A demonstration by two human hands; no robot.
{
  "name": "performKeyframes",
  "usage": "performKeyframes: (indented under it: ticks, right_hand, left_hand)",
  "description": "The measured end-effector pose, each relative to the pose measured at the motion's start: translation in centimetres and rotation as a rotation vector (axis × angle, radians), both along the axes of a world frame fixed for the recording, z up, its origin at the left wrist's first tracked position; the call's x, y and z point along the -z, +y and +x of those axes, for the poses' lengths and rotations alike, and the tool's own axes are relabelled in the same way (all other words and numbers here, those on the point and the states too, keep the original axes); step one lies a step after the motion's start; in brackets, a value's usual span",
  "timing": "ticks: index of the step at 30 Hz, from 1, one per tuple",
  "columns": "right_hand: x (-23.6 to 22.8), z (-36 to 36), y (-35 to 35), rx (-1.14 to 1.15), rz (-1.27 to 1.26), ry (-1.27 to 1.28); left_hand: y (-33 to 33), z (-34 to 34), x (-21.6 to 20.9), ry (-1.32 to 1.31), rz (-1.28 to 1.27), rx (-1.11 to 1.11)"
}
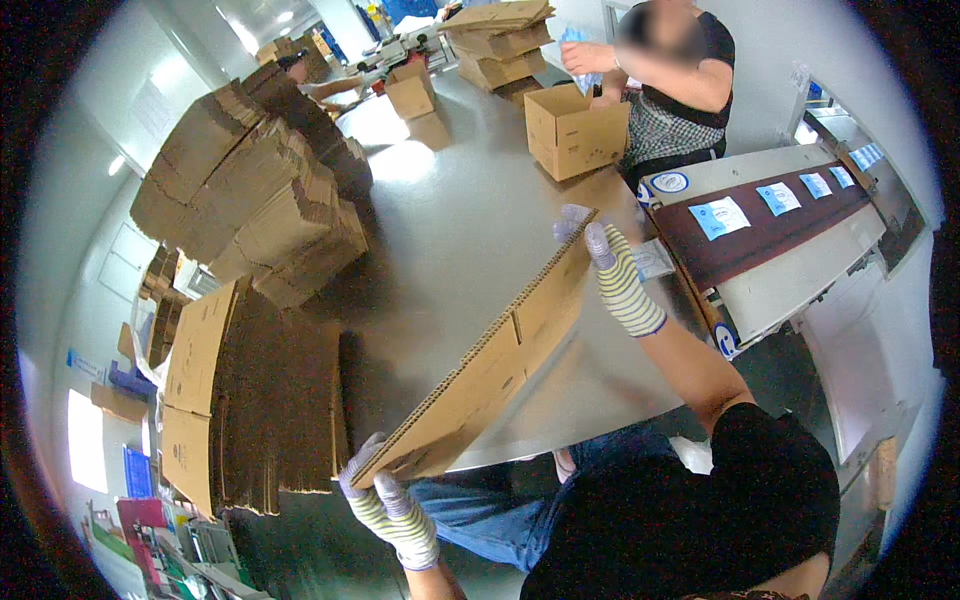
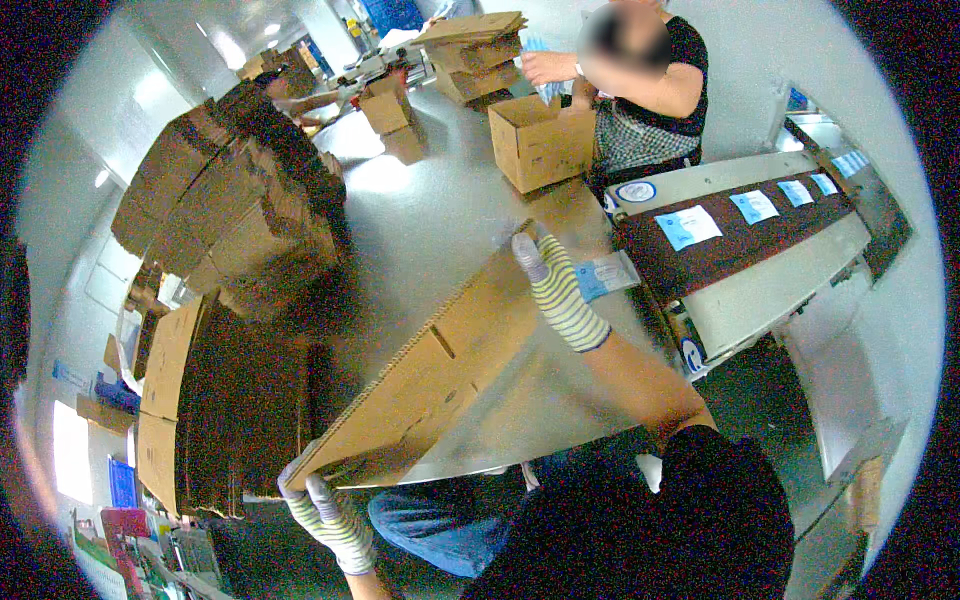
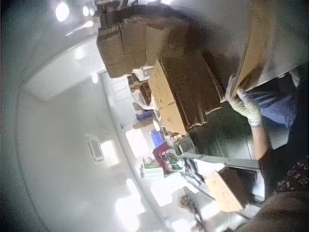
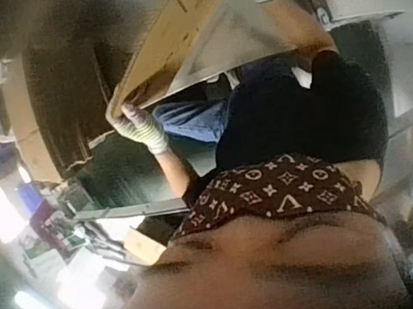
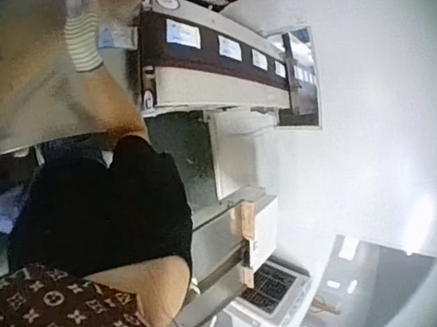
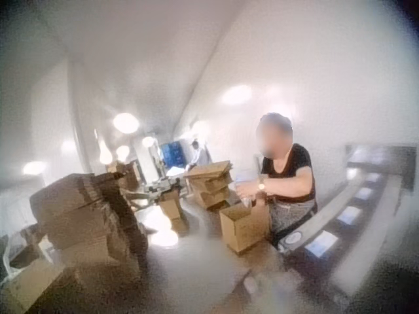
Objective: The person places stacks of packaged items into cardboard boxes and then folds the box flaps down to close them at a warehouse workstation.
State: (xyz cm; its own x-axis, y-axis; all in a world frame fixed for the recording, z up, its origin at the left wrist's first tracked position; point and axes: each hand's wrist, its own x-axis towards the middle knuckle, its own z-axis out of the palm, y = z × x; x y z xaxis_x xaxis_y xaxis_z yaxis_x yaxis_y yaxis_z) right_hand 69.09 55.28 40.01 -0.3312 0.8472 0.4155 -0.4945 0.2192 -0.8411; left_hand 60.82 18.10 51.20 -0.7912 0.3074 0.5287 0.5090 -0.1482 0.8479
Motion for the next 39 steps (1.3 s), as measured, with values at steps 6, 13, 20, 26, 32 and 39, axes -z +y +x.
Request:
performKeyframes:
  ticks: [6,13,20,26,32,39]
  right_hand:
    - [-3.9,0.6,-4.2,-0.035,-0.024,-0.065]
    - [-9.0,0.8,-6.2,-0.293,0.154,-0.239]
    - [-5.9,-3.0,-9.6,-0.473,0.458,-0.539]
    - [-4.2,-5.9,-9.5,-0.348,0.398,-0.721]
    - [-3.9,-5.4,-9.3,-0.371,0.507,-0.78]
    - [-1.1,-3.9,-8.1,-0.407,0.402,-0.778]
  left_hand:
    - [0.1,-1.2,1.2,-0.184,-0.059,0.048]
    - [-1.4,-3.4,1.3,-0.219,-0.07,-0.056]
    - [1.3,-0.6,-0.1,0.446,-0.701,-0.19]
    - [2.5,-0.3,-1.6,0.587,-1.014,0.12]
    - [6.5,-5.9,3.7,0.901,-1.143,-0.064]
    - [6.7,-3.2,3.9,0.825,-0.88,0.313]
